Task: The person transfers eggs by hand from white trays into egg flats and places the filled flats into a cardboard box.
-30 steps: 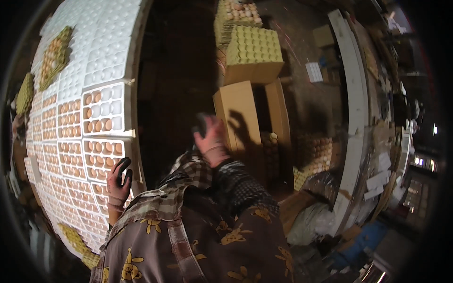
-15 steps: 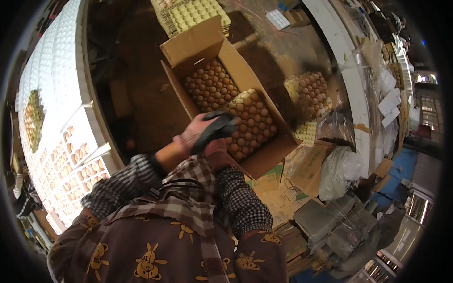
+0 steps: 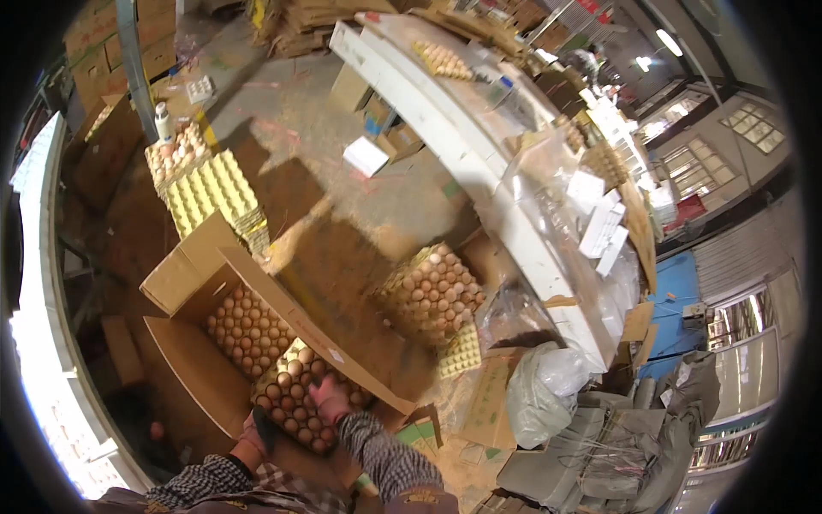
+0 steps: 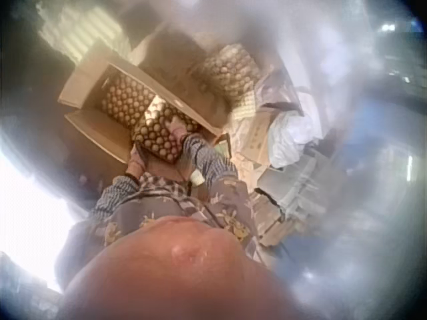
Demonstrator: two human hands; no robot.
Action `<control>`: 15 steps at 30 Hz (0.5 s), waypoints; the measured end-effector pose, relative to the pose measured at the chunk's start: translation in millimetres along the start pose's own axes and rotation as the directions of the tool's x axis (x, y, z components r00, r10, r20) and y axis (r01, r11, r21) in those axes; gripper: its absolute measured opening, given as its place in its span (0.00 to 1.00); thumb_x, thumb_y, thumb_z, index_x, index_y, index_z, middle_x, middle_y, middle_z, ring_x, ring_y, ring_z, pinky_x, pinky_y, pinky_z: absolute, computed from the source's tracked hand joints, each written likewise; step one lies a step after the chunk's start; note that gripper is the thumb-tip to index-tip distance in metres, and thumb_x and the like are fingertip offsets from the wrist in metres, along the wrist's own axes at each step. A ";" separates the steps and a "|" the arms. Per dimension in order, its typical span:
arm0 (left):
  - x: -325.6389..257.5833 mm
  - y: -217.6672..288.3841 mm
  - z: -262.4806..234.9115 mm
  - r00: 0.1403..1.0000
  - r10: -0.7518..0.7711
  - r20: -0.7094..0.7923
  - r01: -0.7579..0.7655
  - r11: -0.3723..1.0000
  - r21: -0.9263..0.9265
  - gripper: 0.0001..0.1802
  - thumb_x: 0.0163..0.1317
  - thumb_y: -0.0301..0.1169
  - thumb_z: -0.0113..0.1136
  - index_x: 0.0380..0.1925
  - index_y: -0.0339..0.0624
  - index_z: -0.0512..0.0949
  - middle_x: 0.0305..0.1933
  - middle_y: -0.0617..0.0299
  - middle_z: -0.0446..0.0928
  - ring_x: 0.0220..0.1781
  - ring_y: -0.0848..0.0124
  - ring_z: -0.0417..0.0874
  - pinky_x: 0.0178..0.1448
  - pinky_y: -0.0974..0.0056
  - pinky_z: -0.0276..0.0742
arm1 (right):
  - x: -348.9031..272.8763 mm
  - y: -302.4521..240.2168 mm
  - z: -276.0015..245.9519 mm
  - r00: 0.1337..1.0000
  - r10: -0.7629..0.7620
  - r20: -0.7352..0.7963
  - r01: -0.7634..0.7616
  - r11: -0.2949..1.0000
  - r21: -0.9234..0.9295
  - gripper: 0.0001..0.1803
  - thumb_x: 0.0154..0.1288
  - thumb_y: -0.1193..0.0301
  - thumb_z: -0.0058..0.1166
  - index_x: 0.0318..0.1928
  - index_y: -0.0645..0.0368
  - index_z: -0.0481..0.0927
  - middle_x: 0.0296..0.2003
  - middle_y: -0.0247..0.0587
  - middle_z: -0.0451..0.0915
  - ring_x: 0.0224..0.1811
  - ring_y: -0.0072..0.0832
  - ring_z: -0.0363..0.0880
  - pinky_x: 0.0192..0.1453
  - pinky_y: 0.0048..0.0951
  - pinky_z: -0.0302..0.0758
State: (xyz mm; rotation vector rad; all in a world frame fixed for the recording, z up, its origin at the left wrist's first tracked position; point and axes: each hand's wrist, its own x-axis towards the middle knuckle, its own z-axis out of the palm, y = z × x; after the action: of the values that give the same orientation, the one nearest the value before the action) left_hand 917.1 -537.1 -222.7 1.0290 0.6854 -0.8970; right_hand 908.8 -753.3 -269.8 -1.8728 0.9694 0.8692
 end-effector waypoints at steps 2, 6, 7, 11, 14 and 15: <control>24.5 -12.8 -14.3 0.992 0.087 0.086 -0.101 0.978 0.183 0.27 0.73 0.50 0.41 0.66 0.50 0.69 0.64 0.63 0.74 0.68 0.60 0.70 0.69 0.54 0.68 | 40.2 -4.9 -41.0 0.993 -0.067 -0.095 0.069 0.997 0.020 0.32 0.63 0.53 0.60 0.64 0.56 0.74 0.56 0.46 0.81 0.56 0.43 0.80 0.60 0.42 0.75; -1.7 -21.2 -21.8 0.987 0.160 0.024 -0.156 0.903 0.400 0.27 0.74 0.45 0.42 0.67 0.48 0.67 0.67 0.61 0.72 0.70 0.60 0.69 0.71 0.57 0.65 | 63.5 -19.9 -96.3 0.996 -0.085 -0.025 0.087 0.995 0.054 0.32 0.63 0.53 0.60 0.64 0.56 0.74 0.56 0.46 0.81 0.56 0.42 0.80 0.60 0.42 0.75; -2.0 -27.9 -18.1 0.989 0.150 -0.016 -0.130 0.901 0.414 0.26 0.74 0.44 0.42 0.68 0.48 0.66 0.67 0.61 0.71 0.70 0.60 0.68 0.71 0.57 0.64 | 70.9 -22.9 -111.2 0.999 -0.049 -0.014 0.050 0.996 0.067 0.32 0.63 0.53 0.60 0.64 0.56 0.74 0.56 0.46 0.81 0.56 0.42 0.80 0.60 0.42 0.75; 28.2 -89.8 -39.9 0.975 0.146 -0.169 -0.050 0.882 0.469 0.26 0.74 0.40 0.43 0.69 0.45 0.64 0.70 0.60 0.69 0.71 0.60 0.67 0.73 0.60 0.61 | 119.8 0.9 -100.1 0.994 0.077 0.082 -0.080 0.996 0.039 0.32 0.64 0.53 0.60 0.64 0.56 0.74 0.56 0.45 0.81 0.56 0.42 0.80 0.60 0.41 0.75; 50.3 -164.3 -100.9 0.945 0.241 -0.221 -0.123 0.888 0.444 0.26 0.74 0.37 0.44 0.70 0.44 0.63 0.72 0.59 0.67 0.72 0.60 0.66 0.75 0.62 0.58 | 147.1 8.5 -73.4 0.977 0.115 0.182 -0.120 0.993 0.016 0.32 0.64 0.54 0.59 0.64 0.56 0.74 0.56 0.45 0.81 0.56 0.41 0.80 0.59 0.41 0.75; 59.2 -174.9 -110.1 0.923 0.333 -0.191 -0.258 0.906 0.337 0.26 0.74 0.36 0.44 0.71 0.43 0.62 0.72 0.59 0.67 0.72 0.61 0.66 0.75 0.62 0.57 | 158.1 9.6 -69.6 0.970 0.126 0.206 -0.133 0.991 0.019 0.32 0.64 0.54 0.59 0.64 0.56 0.74 0.55 0.45 0.81 0.55 0.41 0.80 0.59 0.41 0.76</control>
State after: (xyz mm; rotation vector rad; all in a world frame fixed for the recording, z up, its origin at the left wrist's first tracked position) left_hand 784.4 -494.2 -386.4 1.4985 0.5801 -0.6217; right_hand 987.1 -864.1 -377.2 -1.6695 0.9791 1.0943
